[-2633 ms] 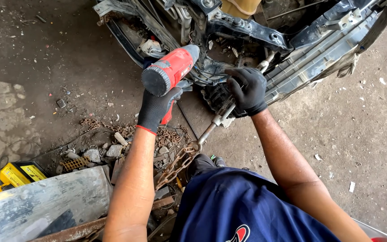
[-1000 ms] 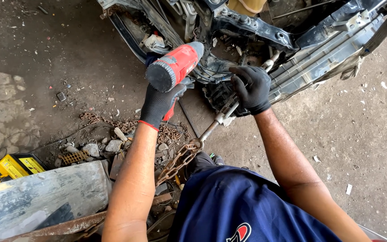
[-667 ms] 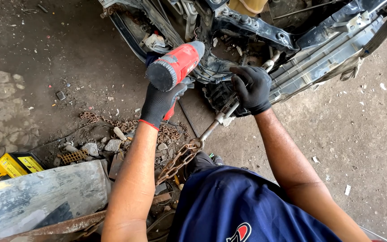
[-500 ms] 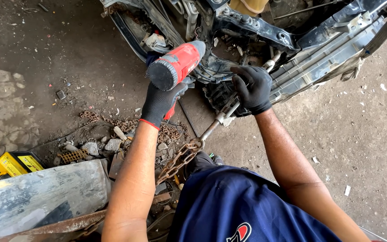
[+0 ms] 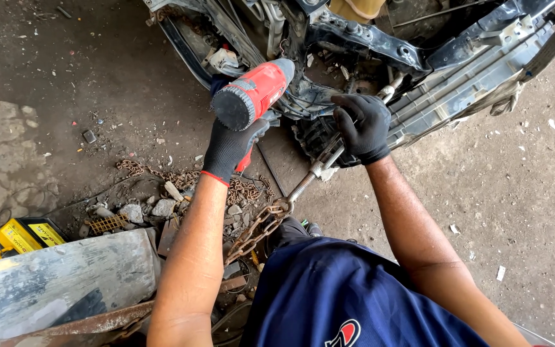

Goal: Straightening a car's front frame using a heat gun, hammer, and tensioning tools.

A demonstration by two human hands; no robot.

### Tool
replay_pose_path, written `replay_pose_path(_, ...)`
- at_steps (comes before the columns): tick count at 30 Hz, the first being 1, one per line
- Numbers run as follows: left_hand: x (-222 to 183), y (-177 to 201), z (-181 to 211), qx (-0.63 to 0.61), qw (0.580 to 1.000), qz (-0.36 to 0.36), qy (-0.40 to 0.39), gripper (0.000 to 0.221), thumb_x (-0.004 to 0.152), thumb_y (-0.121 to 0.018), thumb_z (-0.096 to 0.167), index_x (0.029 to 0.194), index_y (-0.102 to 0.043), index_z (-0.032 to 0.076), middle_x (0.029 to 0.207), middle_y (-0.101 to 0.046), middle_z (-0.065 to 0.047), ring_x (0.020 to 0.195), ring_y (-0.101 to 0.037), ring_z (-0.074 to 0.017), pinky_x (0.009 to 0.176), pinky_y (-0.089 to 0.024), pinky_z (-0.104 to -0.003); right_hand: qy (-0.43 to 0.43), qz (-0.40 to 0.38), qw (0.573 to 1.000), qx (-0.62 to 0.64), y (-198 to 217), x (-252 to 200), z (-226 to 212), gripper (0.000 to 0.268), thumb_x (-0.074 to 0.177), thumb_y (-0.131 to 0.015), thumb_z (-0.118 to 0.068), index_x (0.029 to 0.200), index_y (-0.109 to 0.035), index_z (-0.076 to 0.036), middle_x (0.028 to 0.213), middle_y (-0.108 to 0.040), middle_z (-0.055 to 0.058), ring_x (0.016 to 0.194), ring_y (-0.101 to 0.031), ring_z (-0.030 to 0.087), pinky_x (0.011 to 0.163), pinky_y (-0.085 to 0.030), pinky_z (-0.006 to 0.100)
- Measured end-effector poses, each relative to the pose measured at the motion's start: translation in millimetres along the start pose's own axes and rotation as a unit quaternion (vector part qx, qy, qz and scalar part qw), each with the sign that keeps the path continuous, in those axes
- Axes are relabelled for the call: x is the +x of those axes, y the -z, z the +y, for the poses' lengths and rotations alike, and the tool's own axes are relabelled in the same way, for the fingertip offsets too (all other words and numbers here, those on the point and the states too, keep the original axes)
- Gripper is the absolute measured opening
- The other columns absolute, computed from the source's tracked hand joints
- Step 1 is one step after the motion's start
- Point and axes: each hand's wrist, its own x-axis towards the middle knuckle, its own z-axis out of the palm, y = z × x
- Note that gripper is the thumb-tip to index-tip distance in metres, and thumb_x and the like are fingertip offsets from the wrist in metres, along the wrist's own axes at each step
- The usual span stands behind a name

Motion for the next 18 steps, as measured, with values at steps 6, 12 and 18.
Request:
replay_pose_path(6, 0, 1, 1, -0.003, 1.000, 0.000, -0.012, 0.024, 0.085, -0.080, 0.014, 0.106, -0.072, 0.004, 0.088, -0.076, -0.005, 0.070, -0.069, -0.0069, 0.062, -0.054, -0.025, 0.005, 0.001, 1.000, 0.002, -1, 1, 3, 0.024, 0.096, -0.068, -0.024, 0.112, -0.077, -0.009, 0.100, -0.076, 0.011, 0.092, -0.071, 0.028, 0.086, -0.054, 0.039)
replay_pose_path(12, -4, 0, 9, -0.005, 1.000, 0.003, -0.003, 0.025, 0.084, -0.080, 0.013, 0.107, -0.073, 0.005, 0.087, -0.076, -0.004, 0.070, -0.067, -0.0071, 0.061, -0.053, -0.025, 0.001, 0.001, 1.000, 0.001, -3, 0, 5, 0.025, 0.097, -0.067, -0.026, 0.113, -0.077, -0.009, 0.101, -0.077, 0.010, 0.094, -0.072, 0.027, 0.088, -0.055, 0.039)
replay_pose_path(18, -2, 0, -11, -0.042, 0.999, 0.003, 0.017, 0.021, 0.086, -0.079, 0.015, 0.102, -0.073, 0.003, 0.085, -0.076, -0.005, 0.071, -0.069, -0.0088, 0.063, -0.054, -0.026, 0.010, -0.009, 1.000, 0.005, -1, 0, 4, 0.024, 0.098, -0.067, -0.025, 0.113, -0.077, -0.010, 0.104, -0.077, 0.011, 0.098, -0.073, 0.028, 0.090, -0.055, 0.039)
